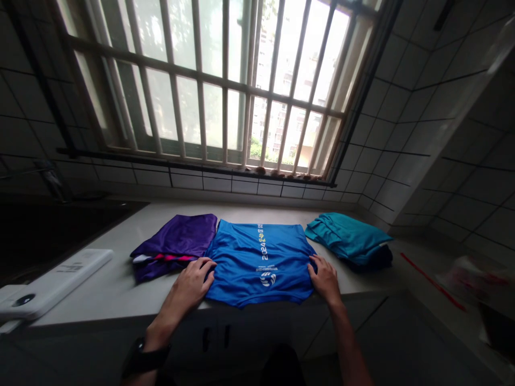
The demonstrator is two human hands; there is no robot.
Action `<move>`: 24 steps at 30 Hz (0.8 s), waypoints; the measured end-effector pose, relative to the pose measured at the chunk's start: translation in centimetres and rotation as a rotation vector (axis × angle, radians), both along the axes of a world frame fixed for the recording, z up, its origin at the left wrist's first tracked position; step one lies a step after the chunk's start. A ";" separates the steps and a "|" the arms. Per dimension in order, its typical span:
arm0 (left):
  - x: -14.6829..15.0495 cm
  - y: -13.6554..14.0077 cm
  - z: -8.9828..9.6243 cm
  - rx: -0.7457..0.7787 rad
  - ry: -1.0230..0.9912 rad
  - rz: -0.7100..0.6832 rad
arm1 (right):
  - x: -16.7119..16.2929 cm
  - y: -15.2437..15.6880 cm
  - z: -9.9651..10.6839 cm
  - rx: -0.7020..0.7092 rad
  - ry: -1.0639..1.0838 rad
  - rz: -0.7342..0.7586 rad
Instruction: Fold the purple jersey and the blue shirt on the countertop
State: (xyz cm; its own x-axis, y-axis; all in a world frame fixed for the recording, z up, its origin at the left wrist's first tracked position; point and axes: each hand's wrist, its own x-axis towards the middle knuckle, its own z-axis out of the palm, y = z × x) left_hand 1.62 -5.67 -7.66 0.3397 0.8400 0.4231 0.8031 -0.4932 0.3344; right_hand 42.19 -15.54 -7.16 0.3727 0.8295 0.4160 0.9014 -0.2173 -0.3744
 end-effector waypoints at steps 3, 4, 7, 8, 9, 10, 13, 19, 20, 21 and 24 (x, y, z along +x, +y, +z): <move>0.0 0.1 -0.1 -0.030 0.012 0.008 | -0.2 0.0 0.2 -0.055 -0.013 -0.013; 0.0 0.1 -0.1 -0.044 0.019 0.011 | -0.2 0.0 0.2 -0.066 -0.017 -0.015; 0.0 0.1 0.1 -0.072 0.031 0.014 | -0.1 0.0 0.2 -0.078 -0.023 -0.012; -0.1 0.1 0.2 -0.073 0.032 0.014 | 0.0 0.0 0.1 -0.078 -0.024 -0.009; -0.1 0.1 0.2 -0.072 0.030 0.014 | 0.0 0.1 0.1 -0.077 -0.025 -0.006; -0.1 0.2 0.2 -0.070 0.028 0.014 | 0.0 0.1 0.0 -0.076 -0.024 -0.004; -0.1 0.2 0.3 -0.072 0.027 0.011 | 0.1 0.1 -0.1 -0.078 -0.019 -0.002; 0.0 0.0 0.5 -0.089 0.027 0.008 | 0.2 0.1 -0.1 -0.082 -0.018 0.006; 0.0 -0.1 0.5 -0.088 0.026 0.008 | 0.2 0.1 0.0 -0.083 -0.018 0.005; 0.0 -0.1 0.5 -0.086 0.025 0.009 | 0.2 0.1 0.0 -0.086 -0.016 0.003; -0.1 -0.1 0.5 -0.074 0.021 0.015 | 0.1 0.1 0.1 -0.090 -0.017 -0.003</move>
